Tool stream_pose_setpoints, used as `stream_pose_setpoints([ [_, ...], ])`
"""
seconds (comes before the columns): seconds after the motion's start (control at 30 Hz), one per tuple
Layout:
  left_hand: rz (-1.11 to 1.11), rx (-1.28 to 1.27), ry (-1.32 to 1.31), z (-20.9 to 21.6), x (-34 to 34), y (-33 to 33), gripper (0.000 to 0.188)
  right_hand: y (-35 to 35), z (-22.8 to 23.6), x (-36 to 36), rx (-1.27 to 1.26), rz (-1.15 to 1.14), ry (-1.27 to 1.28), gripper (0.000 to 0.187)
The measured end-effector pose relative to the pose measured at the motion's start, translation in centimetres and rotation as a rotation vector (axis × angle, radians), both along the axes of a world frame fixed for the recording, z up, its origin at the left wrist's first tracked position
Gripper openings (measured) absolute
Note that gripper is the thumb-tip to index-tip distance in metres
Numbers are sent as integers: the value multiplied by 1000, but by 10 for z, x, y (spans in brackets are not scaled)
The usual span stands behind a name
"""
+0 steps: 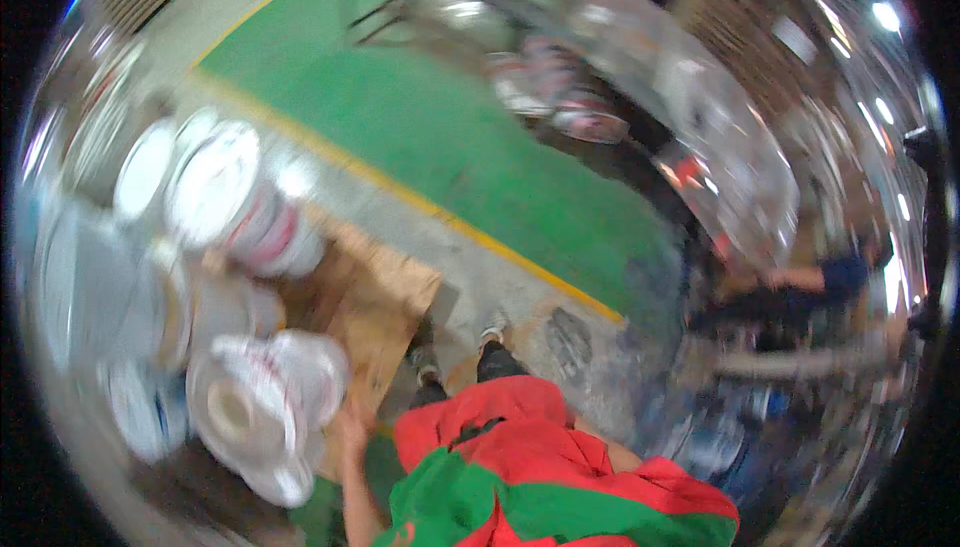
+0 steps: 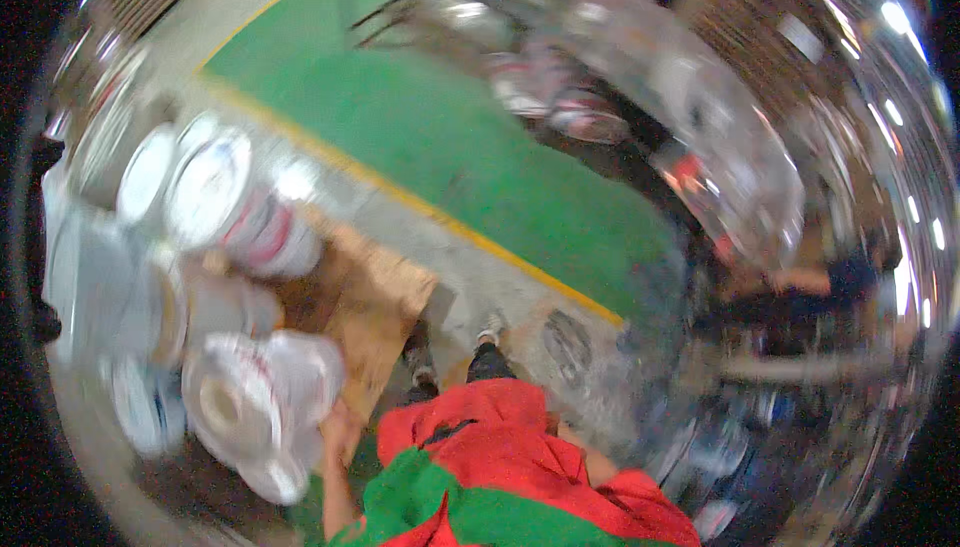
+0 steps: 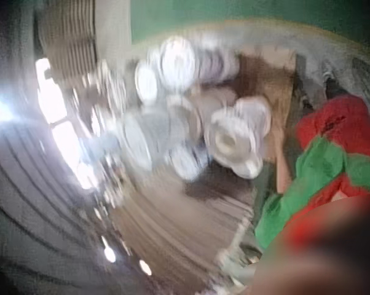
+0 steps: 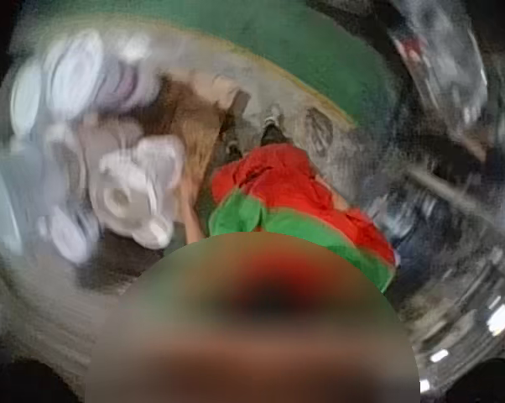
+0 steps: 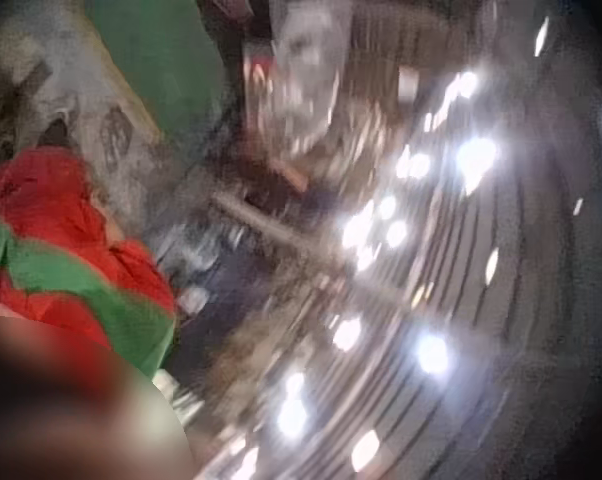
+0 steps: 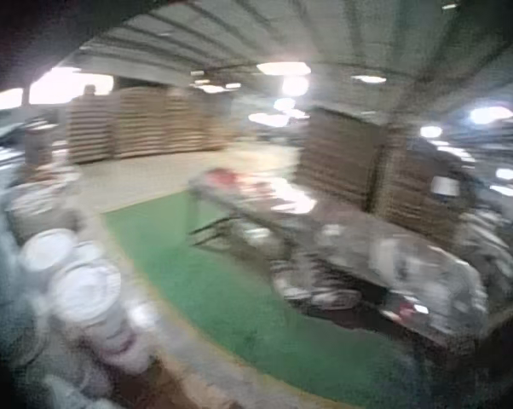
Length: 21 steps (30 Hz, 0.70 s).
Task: The person searches through cardboard and debris, retrieves a small white ceramic cup, then walks to a bucket and scrubs the cup by hand. The person rinses the cup and inspects it before placing it on a stack of buckets.
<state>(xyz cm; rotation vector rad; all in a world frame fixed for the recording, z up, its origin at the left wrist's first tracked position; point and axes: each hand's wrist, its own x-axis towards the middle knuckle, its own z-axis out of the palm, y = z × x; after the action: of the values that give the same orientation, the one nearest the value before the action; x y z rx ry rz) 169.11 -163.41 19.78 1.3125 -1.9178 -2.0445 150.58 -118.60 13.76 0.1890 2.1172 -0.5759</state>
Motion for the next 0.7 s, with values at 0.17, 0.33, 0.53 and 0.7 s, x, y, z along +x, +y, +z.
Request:
stream_pose_setpoints([
  [0.17,-655,239,-150,-84,-68,77,30,12,-10,65,7,-178,23,54],
  [0.33,-859,244,-215,-108,-142,114,30,34,-11,104,7,-392,44,53],
  [0.53,-873,209,-230,-102,-226,174,31,84,-24,123,-24,-583,51,53],
  [0.7,-831,230,-254,-98,-266,277,32,155,-31,126,-81,-701,67,53],
])
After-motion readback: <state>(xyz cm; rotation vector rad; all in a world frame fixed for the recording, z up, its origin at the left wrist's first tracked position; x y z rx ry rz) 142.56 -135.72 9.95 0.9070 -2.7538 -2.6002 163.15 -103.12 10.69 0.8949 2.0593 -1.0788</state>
